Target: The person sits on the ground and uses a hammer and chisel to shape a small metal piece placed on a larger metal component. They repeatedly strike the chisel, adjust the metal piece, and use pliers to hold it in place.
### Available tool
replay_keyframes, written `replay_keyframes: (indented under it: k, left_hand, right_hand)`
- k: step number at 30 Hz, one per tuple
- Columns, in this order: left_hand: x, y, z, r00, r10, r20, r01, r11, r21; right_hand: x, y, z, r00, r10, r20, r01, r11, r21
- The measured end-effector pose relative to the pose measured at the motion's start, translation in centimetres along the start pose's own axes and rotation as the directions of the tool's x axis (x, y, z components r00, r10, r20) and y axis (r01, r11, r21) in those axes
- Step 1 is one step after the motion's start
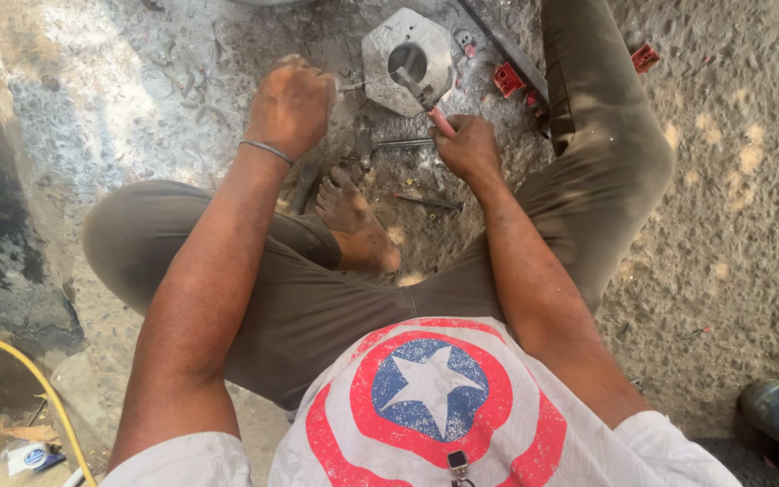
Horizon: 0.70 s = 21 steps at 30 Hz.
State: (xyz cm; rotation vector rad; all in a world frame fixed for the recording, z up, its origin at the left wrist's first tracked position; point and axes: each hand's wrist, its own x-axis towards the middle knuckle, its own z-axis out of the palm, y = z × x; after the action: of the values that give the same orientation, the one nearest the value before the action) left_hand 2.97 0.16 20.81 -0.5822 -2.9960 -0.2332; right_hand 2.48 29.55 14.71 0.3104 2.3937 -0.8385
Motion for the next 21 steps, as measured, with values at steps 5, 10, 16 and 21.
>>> replay_keyframes:
  k: [5,10,16,21]
  left_hand:
    - [-0.7,-0.1,-1.2,1.0,0.001,-0.024,-0.002,0.997,-0.078]
    - [-1.3,-0.2,-1.8,0.999,-0.021,0.041,0.024,0.995,-0.092]
    - [-1.6,-0.7,-1.3,0.994,-0.042,0.105,0.048,0.997,-0.061]
    - [-1.2,-0.2,-2.5,0.999,-0.019,-0.032,0.016,0.996,-0.093]
  right_hand:
    - [0.9,1.1,-0.6,0.988,0.146,-0.049,-0.139,0.982,0.131]
    - [1.5,1.7,0.0,0.985,0.15,-0.084,-0.147,0.988,0.045]
    - [2.7,2.7,0.7,0.977,0.208,-0.056,-0.204,0.977,0.063]
    - [3.4,3.5,1.0,0.976,0.18,-0.119,-0.176,0.983,0.049]
